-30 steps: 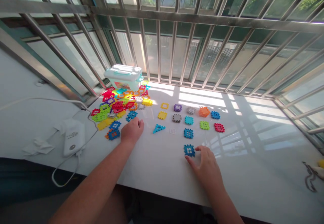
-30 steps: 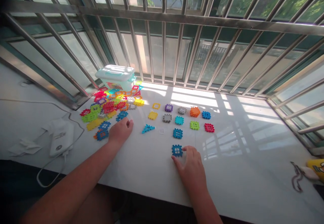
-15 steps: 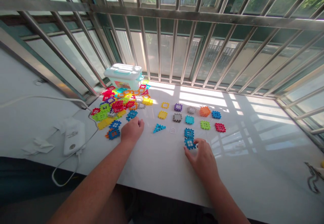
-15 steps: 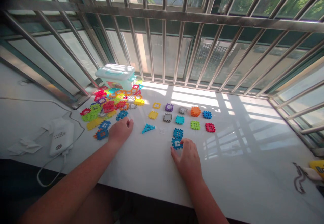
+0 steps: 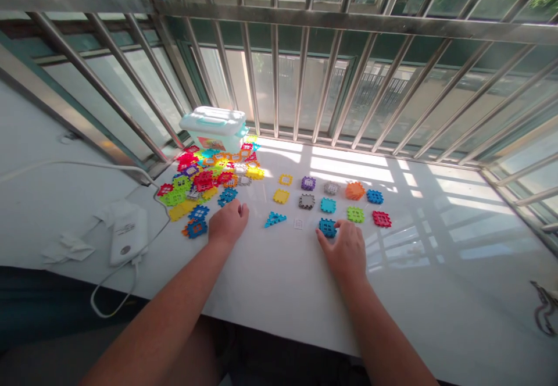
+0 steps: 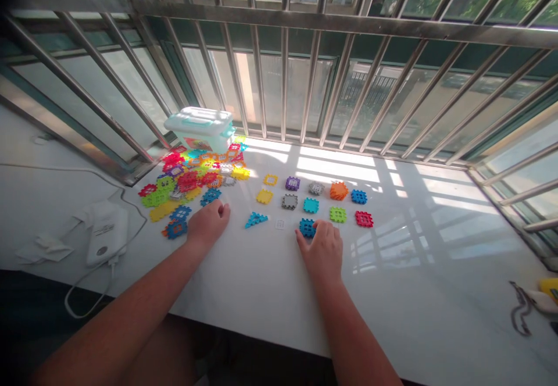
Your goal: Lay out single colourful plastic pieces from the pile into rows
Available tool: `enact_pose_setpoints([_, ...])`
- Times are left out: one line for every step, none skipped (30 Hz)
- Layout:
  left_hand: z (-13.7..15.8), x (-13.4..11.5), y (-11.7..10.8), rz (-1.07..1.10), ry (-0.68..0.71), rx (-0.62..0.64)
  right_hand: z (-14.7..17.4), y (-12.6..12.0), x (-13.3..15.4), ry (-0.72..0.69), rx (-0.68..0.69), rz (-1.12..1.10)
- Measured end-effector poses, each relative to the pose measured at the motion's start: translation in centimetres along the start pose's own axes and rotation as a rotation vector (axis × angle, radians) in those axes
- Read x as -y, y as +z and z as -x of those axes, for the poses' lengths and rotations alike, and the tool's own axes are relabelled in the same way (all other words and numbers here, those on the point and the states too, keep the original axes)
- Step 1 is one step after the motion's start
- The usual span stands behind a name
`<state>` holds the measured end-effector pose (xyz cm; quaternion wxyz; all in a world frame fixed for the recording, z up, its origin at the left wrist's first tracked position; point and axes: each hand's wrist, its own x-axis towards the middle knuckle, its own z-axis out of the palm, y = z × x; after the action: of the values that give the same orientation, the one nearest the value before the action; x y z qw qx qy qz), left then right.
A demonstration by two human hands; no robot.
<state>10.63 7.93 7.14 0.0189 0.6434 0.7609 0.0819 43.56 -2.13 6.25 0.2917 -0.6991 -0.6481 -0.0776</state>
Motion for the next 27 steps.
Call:
enact_pose_setpoints([0.01,-0.02,-0.03,-0.002,-0.002,0.003,0.0,0.0,-0.04,0.0,0.003,0.002])
enact_pose_setpoints([0.01,-0.03,-0.04,-0.003,-0.005,0.006,-0.03,0.01,-0.07,0.001,0.007,0.002])
enact_pose_setpoints([0.01,-0.03,-0.05,-0.005,-0.007,0.009,-0.06,0.02,-0.11,0.003,0.009,0.001])
enact_pose_setpoints([0.0,-0.03,-0.03,-0.007,-0.008,0.011,-0.08,0.04,-0.14,0.005,0.011,0.001])
enact_pose_setpoints([-0.02,-0.01,0.0,-0.009,-0.009,0.01,-0.1,0.06,-0.16,0.009,0.012,0.001])
enact_pose_setpoints([-0.04,0.01,0.05,-0.009,-0.008,0.008,-0.11,0.09,-0.16,0.013,0.012,0.003])
enact_pose_setpoints([-0.05,0.04,0.12,-0.009,-0.006,0.004,-0.11,0.13,-0.15,0.016,0.013,0.005])
enact_pose_setpoints([-0.07,0.08,0.18,-0.008,-0.005,0.001,-0.11,0.18,-0.13,0.018,0.014,0.007])
enact_pose_setpoints([-0.09,0.12,0.25,-0.006,-0.004,-0.002,-0.12,0.23,-0.1,0.021,0.016,0.008])
enact_pose_setpoints([-0.1,0.15,0.3,-0.005,-0.003,-0.005,-0.12,0.28,-0.07,0.024,0.016,0.008])
enact_pose_setpoints([-0.11,0.17,0.35,-0.003,-0.002,-0.006,-0.13,0.33,-0.05,0.025,0.016,0.009])
enact_pose_setpoints([-0.11,0.19,0.38,-0.002,-0.002,-0.007,-0.15,0.38,-0.03,0.026,0.015,0.011])
enact_pose_setpoints([-0.11,0.19,0.39,0.0,-0.002,-0.006,-0.16,0.43,-0.03,0.027,0.013,0.014])
enact_pose_setpoints([-0.11,0.19,0.39,0.003,-0.002,-0.006,-0.17,0.47,-0.03,0.026,0.011,0.016])
enact_pose_setpoints([-0.11,0.18,0.38,0.005,-0.002,-0.005,-0.18,0.5,-0.05,0.024,0.01,0.018])
enact_pose_setpoints([-0.11,0.17,0.37,0.006,-0.004,-0.005,-0.18,0.53,-0.07,0.022,0.009,0.019])
enact_pose_setpoints([-0.1,0.16,0.36,0.006,-0.005,-0.006,-0.18,0.55,-0.09,0.02,0.011,0.02])
enact_pose_setpoints([-0.1,0.14,0.34,0.006,-0.005,-0.008,-0.17,0.58,-0.12,0.018,0.013,0.02])
enact_pose_setpoints([-0.1,0.13,0.33,0.006,-0.004,-0.009,-0.16,0.6,-0.15,0.018,0.015,0.022])
enact_pose_setpoints([-0.1,0.12,0.31,0.005,-0.004,-0.011,-0.15,0.63,-0.17,0.017,0.016,0.025])
enact_pose_setpoints([-0.1,0.11,0.29,0.004,-0.003,-0.011,-0.13,0.65,-0.19,0.017,0.018,0.027])
enact_pose_setpoints([-0.09,0.1,0.27,0.003,-0.004,-0.012,-0.12,0.68,-0.21,0.016,0.019,0.029])
enact_pose_setpoints([-0.09,0.09,0.25,0.002,-0.005,-0.01,-0.12,0.7,-0.22,0.016,0.02,0.031])
enact_pose_setpoints([-0.08,0.08,0.23,0.002,-0.007,-0.008,-0.11,0.73,-0.23,0.015,0.023,0.033])
enact_pose_setpoints([-0.08,0.08,0.21,0.001,-0.009,-0.005,-0.1,0.75,-0.23,0.015,0.027,0.034])
enact_pose_setpoints([-0.08,0.09,0.2,0.002,-0.009,-0.002,-0.1,0.77,-0.23,0.015,0.032,0.035])
enact_pose_setpoints([-0.08,0.1,0.18,0.002,-0.008,0.001,-0.1,0.78,-0.24,0.017,0.037,0.037])
